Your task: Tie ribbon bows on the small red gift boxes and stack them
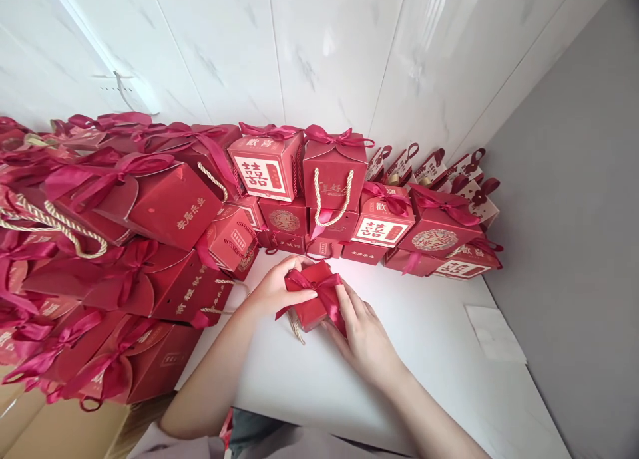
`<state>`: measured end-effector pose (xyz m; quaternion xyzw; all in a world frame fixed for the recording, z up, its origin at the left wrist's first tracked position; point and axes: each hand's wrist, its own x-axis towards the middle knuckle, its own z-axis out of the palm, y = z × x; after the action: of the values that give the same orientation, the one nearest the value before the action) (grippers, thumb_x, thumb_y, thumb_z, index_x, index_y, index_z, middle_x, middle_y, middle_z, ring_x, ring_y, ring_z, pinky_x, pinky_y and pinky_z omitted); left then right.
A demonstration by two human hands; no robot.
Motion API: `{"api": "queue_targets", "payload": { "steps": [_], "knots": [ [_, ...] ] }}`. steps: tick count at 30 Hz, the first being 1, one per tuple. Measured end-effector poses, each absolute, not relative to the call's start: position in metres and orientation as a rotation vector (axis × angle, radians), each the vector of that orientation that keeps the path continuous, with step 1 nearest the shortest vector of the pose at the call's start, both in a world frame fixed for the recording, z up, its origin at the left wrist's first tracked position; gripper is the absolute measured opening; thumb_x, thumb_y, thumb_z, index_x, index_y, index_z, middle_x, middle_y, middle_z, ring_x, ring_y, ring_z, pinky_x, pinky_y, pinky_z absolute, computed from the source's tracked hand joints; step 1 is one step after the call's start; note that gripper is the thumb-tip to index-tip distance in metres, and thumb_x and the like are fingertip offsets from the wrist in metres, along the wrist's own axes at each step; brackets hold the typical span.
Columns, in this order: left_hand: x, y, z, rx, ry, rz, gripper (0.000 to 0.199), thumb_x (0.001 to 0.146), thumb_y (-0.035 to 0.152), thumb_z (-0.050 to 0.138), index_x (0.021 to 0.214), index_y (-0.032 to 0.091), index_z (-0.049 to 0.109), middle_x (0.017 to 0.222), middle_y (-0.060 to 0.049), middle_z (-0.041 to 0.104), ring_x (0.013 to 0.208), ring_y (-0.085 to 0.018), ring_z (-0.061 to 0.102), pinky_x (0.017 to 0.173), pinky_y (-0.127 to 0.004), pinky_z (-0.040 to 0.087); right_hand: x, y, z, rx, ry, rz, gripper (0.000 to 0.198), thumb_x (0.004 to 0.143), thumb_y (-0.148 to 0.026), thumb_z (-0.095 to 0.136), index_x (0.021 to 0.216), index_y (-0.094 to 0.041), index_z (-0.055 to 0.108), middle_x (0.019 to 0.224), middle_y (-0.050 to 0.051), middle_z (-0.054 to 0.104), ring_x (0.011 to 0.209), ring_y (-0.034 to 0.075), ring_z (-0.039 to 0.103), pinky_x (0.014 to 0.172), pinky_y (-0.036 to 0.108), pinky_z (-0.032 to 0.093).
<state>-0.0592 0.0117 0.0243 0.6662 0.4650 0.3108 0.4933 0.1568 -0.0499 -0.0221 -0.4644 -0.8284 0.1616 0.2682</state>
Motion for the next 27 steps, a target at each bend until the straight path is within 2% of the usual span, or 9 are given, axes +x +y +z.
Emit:
{"api": "queue_targets", "payload": {
  "steps": [4, 10, 13, 16, 18, 20, 22, 24, 27],
  "knots": [
    [-0.060, 0.010, 0.026, 1.588, 1.108, 0.723, 0.048, 0.074, 0.031, 0.076, 0.116, 0.021, 0.056, 0.131, -0.009, 0.058, 0.116, -0.025, 0.059, 0.097, -0.039, 0.047, 0.157, -0.050, -0.023, -1.260, -2.220, 0.462, 0.079, 0.096, -0.031, 0.050, 0.156, -0.022, 0.000, 0.154, 0.018, 0.033, 0.134, 0.033, 0.044, 0.100, 0.052, 0.049],
    [-0.074, 0.016, 0.025, 1.617, 1.025, 0.765, 0.049, 0.070, 0.033, 0.080, 0.111, 0.022, 0.053, 0.132, -0.010, 0.056, 0.124, -0.027, 0.054, 0.105, -0.044, 0.041, 0.166, -0.048, -0.011, -1.122, -2.139, 0.635, 0.061, 0.094, -0.034, 0.055, 0.150, -0.028, 0.030, 0.153, 0.012, 0.035, 0.136, 0.029, 0.044, 0.107, 0.048, 0.047],
    [-0.084, 0.016, 0.031, 1.582, 1.033, 0.884, 0.046, 0.076, 0.039, 0.074, 0.113, 0.023, 0.050, 0.130, -0.011, 0.057, 0.127, -0.027, 0.052, 0.109, -0.045, 0.039, 0.174, -0.049, -0.003, -1.054, -2.066, 0.617, 0.053, 0.092, -0.039, 0.058, 0.141, -0.027, 0.044, 0.151, 0.012, 0.038, 0.135, 0.029, 0.045, 0.108, 0.047, 0.044],
    [-0.085, 0.001, 0.044, 1.657, 1.232, 0.921, 0.043, 0.084, 0.043, 0.065, 0.120, 0.026, 0.049, 0.134, -0.010, 0.054, 0.132, -0.025, 0.047, 0.113, -0.045, 0.034, 0.178, -0.050, 0.000, -1.106, -1.907, 0.684, 0.040, 0.097, -0.038, 0.048, 0.136, -0.027, 0.047, 0.146, 0.010, 0.045, 0.131, 0.026, 0.048, 0.107, 0.045, 0.044],
    [-0.080, -0.015, 0.049, 1.761, 1.382, 0.849, 0.056, 0.080, 0.043, 0.069, 0.129, 0.028, 0.046, 0.141, -0.009, 0.048, 0.137, -0.028, 0.042, 0.115, -0.046, 0.032, 0.179, -0.050, 0.000, -1.182, -1.813, 0.800, 0.040, 0.100, -0.040, 0.041, 0.137, -0.028, 0.044, 0.142, 0.010, 0.049, 0.125, 0.025, 0.054, 0.101, 0.043, 0.047],
    [-0.075, -0.031, 0.051, 1.829, 1.467, 0.743, 0.080, 0.071, 0.044, 0.078, 0.139, 0.031, 0.039, 0.147, -0.009, 0.042, 0.137, -0.031, 0.040, 0.112, -0.048, 0.036, 0.178, -0.050, 0.001, -1.239, -1.786, 0.953, 0.045, 0.101, -0.044, 0.038, 0.143, -0.028, 0.035, 0.131, 0.010, 0.059, 0.112, 0.024, 0.063, 0.092, 0.041, 0.052],
    [-0.074, -0.043, 0.051, 1.871, 1.534, 0.690, 0.093, 0.070, 0.042, 0.078, 0.147, 0.032, 0.028, 0.152, -0.010, 0.035, 0.138, -0.033, 0.039, 0.112, -0.048, 0.037, 0.177, -0.051, 0.002, -1.271, -1.785, 1.099, 0.051, 0.101, -0.047, 0.034, 0.148, -0.028, 0.027, 0.101, 0.005, 0.071, 0.088, 0.022, 0.069, 0.080, 0.038, 0.055],
    [-0.079, -0.051, 0.051, 1.911, 1.636, 0.735, 0.086, 0.078, 0.035, 0.069, 0.150, 0.031, 0.022, 0.156, -0.009, 0.029, 0.142, -0.031, 0.034, 0.115, -0.048, 0.033, 0.177, -0.051, 0.004, -1.286, -1.747, 1.169, 0.052, 0.101, -0.049, 0.030, 0.149, -0.028, 0.025, 0.070, -0.002, 0.067, 0.065, 0.020, 0.067, 0.069, 0.035, 0.053],
    [-0.088, -0.055, 0.059, 1.910, 1.837, 0.837, 0.064, 0.086, 0.023, 0.054, 0.146, 0.028, 0.033, 0.152, -0.008, 0.035, 0.139, -0.029, 0.038, 0.115, -0.047, 0.032, 0.178, -0.051, 0.005, -1.299, -1.682, 1.107, 0.050, 0.101, -0.051, 0.030, 0.144, -0.026, 0.032, 0.066, -0.004, 0.064, 0.058, 0.018, 0.064, 0.066, 0.032, 0.051]
  ]
}}
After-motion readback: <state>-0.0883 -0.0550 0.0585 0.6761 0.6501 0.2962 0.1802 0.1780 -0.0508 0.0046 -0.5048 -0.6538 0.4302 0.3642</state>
